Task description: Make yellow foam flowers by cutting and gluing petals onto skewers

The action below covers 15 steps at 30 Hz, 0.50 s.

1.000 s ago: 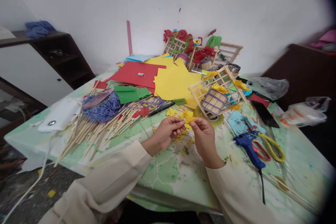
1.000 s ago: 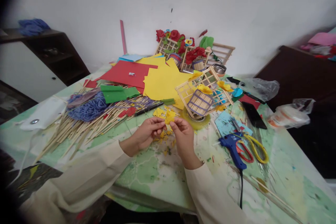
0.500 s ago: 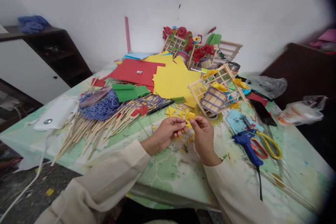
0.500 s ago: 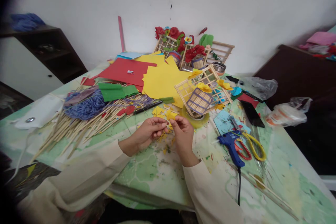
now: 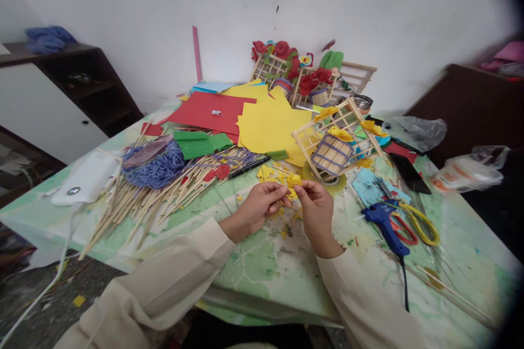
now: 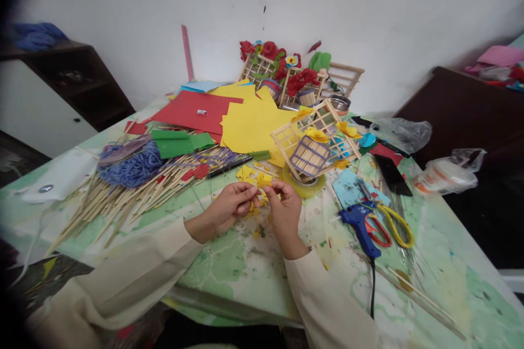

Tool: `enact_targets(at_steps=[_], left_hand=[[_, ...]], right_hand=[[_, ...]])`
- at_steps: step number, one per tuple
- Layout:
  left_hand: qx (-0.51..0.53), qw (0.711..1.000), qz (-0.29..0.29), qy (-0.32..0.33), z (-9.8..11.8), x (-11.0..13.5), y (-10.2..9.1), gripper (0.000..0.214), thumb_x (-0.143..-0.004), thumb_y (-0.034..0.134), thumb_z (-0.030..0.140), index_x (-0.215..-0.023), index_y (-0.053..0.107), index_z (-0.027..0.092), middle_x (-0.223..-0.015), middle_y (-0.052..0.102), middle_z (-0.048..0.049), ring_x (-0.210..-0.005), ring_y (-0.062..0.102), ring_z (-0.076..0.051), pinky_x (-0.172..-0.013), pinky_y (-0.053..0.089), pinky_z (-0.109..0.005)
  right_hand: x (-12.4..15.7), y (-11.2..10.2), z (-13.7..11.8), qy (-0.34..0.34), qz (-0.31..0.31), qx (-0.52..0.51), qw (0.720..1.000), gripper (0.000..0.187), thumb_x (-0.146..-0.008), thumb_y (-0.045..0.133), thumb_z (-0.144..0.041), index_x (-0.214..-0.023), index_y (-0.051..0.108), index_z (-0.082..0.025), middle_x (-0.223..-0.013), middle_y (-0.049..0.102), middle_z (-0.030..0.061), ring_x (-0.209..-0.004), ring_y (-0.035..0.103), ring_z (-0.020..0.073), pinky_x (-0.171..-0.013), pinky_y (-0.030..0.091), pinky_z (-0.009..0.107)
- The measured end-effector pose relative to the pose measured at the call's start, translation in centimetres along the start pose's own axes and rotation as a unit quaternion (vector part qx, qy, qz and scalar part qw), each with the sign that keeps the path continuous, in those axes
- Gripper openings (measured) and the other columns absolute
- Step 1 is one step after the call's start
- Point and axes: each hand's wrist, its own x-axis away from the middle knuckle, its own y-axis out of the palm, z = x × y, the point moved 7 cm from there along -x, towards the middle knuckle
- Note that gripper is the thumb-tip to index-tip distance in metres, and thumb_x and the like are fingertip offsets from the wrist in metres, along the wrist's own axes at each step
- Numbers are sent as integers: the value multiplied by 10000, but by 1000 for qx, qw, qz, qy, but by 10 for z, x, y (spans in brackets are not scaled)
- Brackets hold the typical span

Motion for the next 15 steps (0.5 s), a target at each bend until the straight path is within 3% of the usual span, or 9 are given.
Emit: enact_targets(at_steps=[9,15], left_hand=[[-24,1000,-4,2,2,1,2,301,-750,643,418,-748,597,120,-565,608,-9,-337,273,4,-376,156,-180],[-68,996,17,48,10,1,2,308,-728,663,430,-789,651,128,-540,541,25,-368,290,-14,-390,162,-199]], right_hand=[[0,0,-4,-28,-5,40,999,223,-684,708,-361,-788,632,-179,-734,634,13,-688,556,153,-698,463,331],[2,0,-12,-46,-10,73,996,196,-690,703,-338,-781,631,-180,-728,611,8,-681,522,143,-694,447,313]])
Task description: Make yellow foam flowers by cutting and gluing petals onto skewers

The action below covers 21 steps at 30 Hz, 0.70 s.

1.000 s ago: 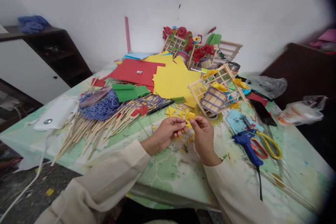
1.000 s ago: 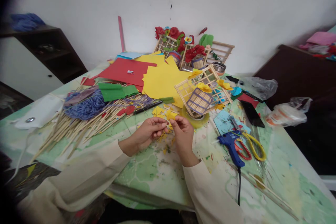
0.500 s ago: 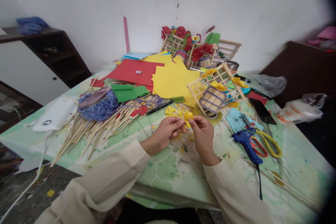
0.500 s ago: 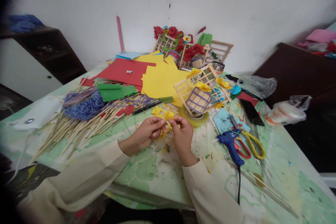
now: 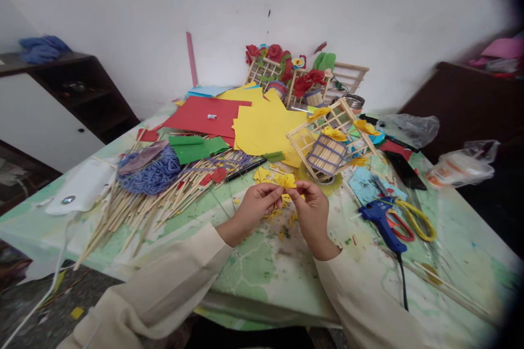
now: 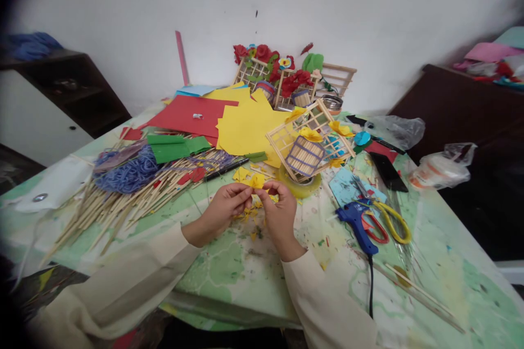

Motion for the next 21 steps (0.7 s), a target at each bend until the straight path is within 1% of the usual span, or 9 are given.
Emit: enact_targets(at_steps=[2,4,6,9,12,16,21], left_hand=[[-24,999,11,25,3,0,-1,309,-714,670,444,-756,652,139,-539,531,26,-399,320,-30,-411,206,-202],[-59,997,21,53,7,0,-3,309,-711,667,455,-694,640,148,-540,520,22,-438,355,-50,-439,248,-208],[-99,991,26,82,11,1,-4,317,-720,654,458,-637,626,153,-549,514,14,-481,389,-70,-470,281,-214],[-145,982,27,114,17,3,-3,314,-734,639,448,-606,625,161,-569,523,3,-534,431,-95,-515,319,-221],[-167,977,23,128,20,4,-1,296,-746,631,433,-615,637,167,-588,539,-5,-562,454,-108,-543,337,-224],[-182,975,13,128,20,4,2,260,-764,619,407,-655,659,174,-601,553,-9,-562,457,-111,-549,341,-226],[-205,969,10,141,24,6,6,288,-763,624,396,-579,639,174,-539,516,-1,-535,435,-112,-547,337,-234]], right_hand=[[1,1,-3,-6,-5,5,1000,173,-694,695,-330,-764,630,-185,-717,612,4,-670,527,142,-681,451,307],[2,1,-7,-26,-11,5,1000,132,-696,688,-313,-720,637,-194,-718,620,5,-686,551,149,-686,457,310],[3,2,-12,-47,-17,3,999,101,-700,682,-297,-679,654,-202,-751,643,18,-741,583,167,-722,470,329],[5,1,-15,-62,-19,1,998,62,-714,667,-280,-697,694,-226,-819,675,33,-802,609,187,-762,485,358],[7,0,-17,-68,-12,-5,998,55,-714,663,-257,-723,715,-241,-833,683,34,-806,615,188,-759,492,357],[7,-1,-18,-61,-5,-4,998,68,-710,668,-265,-684,714,-223,-831,679,48,-805,617,195,-755,490,359],[7,-2,-20,-67,-3,-9,998,50,-701,677,-262,-703,716,-231,-806,675,37,-793,611,192,-755,480,363]])
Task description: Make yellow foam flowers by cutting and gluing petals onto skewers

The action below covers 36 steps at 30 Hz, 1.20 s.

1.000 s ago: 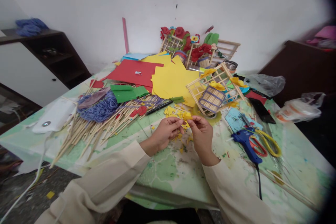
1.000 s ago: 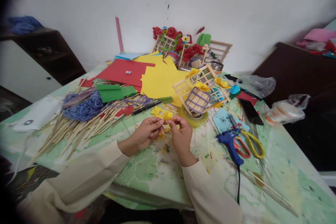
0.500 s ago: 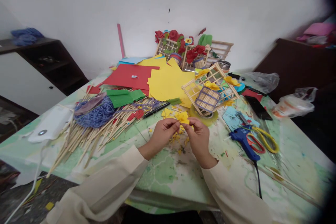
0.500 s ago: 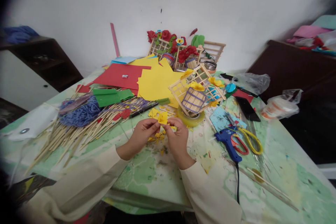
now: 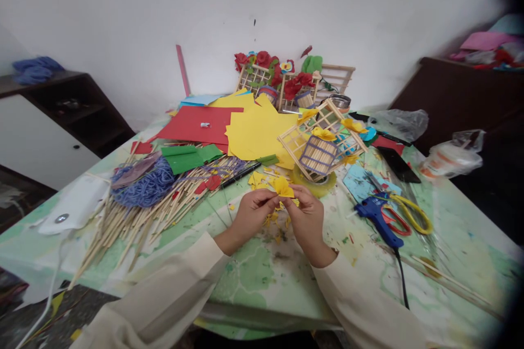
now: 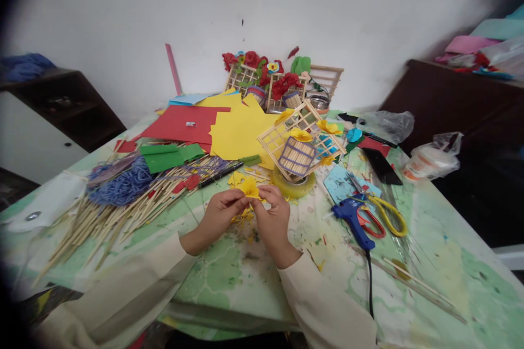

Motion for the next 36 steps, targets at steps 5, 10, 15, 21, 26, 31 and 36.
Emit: enact_targets(at_steps=[5,10,15,21,26,31,36], left_hand=[[-30,999,0,30,7,0,0,314,-776,618,367,-531,614,171,-506,492,4,-520,427,-107,-538,327,-234],[-53,996,-1,75,8,1,0,311,-785,614,360,-547,618,160,-510,510,7,-517,437,-97,-529,332,-226],[-67,993,-6,99,6,2,0,312,-796,603,370,-582,626,145,-519,533,7,-518,458,-90,-518,339,-217],[-62,993,-7,96,10,1,0,325,-782,619,383,-565,607,141,-519,527,10,-520,455,-86,-517,341,-214],[-43,998,0,51,5,1,0,353,-787,610,377,-529,561,142,-484,465,28,-491,411,-75,-494,314,-208],[-6,1000,5,13,-2,0,-2,354,-759,624,411,-539,566,140,-499,467,25,-489,402,-76,-478,299,-211],[-13,1000,13,11,-5,0,-2,354,-736,644,422,-533,571,141,-496,470,26,-487,405,-78,-482,301,-214]], right_hand=[[0,0,-3,-21,-3,7,1000,50,-706,673,-241,-725,715,-221,-810,673,38,-806,597,190,-764,464,357],[-1,0,-9,-58,-13,39,997,77,-732,652,-273,-698,696,-219,-787,672,30,-805,584,186,-763,458,349],[0,0,-14,-93,-22,47,994,68,-747,643,-253,-702,686,-224,-790,669,23,-834,574,185,-791,450,346],[0,1,-12,-99,-30,46,994,60,-754,638,-266,-729,683,-235,-802,669,21,-845,572,194,-799,447,357],[1,2,-10,-83,-30,42,995,90,-761,637,-290,-806,694,-237,-844,663,30,-875,570,202,-820,441,369],[4,6,-9,-66,-36,32,997,103,-729,678,-299,-803,683,-228,-879,646,38,-894,557,203,-836,434,375],[3,7,-4,-42,-24,20,999,133,-707,699,-322,-787,675,-219,-879,634,42,-889,554,207,-833,434,386]])
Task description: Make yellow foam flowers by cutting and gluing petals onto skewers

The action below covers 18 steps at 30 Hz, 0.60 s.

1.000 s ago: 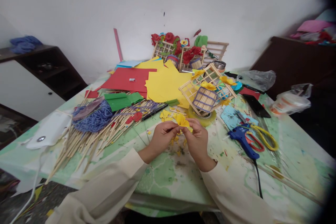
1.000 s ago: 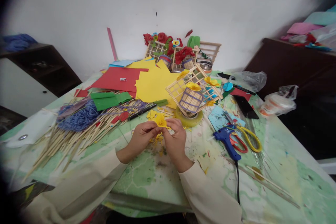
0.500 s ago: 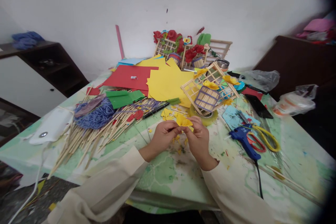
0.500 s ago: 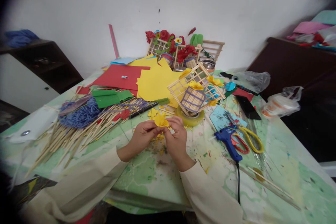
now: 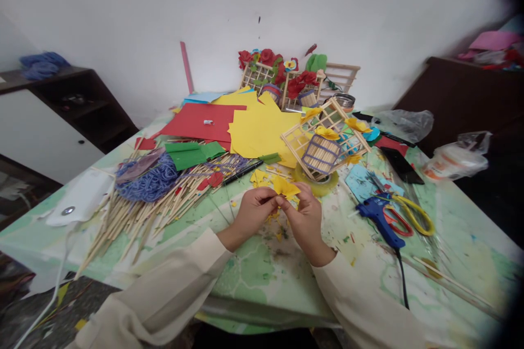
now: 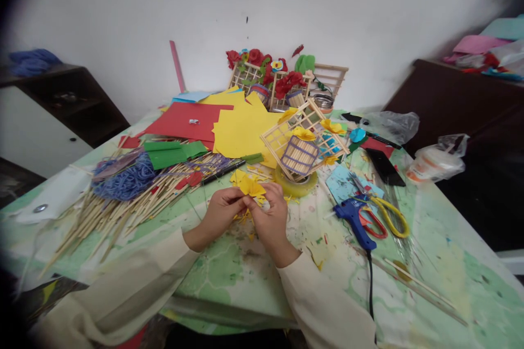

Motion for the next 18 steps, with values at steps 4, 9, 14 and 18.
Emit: enact_targets(at_steps=[4,9,14,18], left_hand=[[-5,1000,-7,1,0,0,1,381,-742,633,441,-516,565,142,-481,473,24,-477,405,-79,-479,300,-218],[-6,1000,-13,2,0,0,2,382,-755,620,441,-526,571,140,-476,476,20,-470,408,-78,-467,300,-213],[-25,999,-16,15,1,0,5,372,-771,609,410,-522,568,137,-482,488,16,-480,422,-77,-475,310,-207],[-27,999,-12,15,1,0,6,343,-775,602,395,-547,586,139,-483,491,18,-477,430,-80,-473,313,-206]], right_hand=[[-1,1,1,13,-10,-10,1000,122,-707,699,-319,-763,668,-215,-848,630,39,-877,552,207,-819,432,379],[0,3,8,44,-18,-35,998,140,-703,698,-312,-796,660,-215,-850,626,35,-878,548,209,-842,424,396],[4,4,20,78,-12,-77,994,152,-705,691,-295,-826,652,-213,-877,624,33,-877,553,198,-855,430,392],[5,4,22,93,-5,-90,992,141,-704,686,-299,-807,659,-207,-868,632,35,-861,557,194,-849,438,387]])
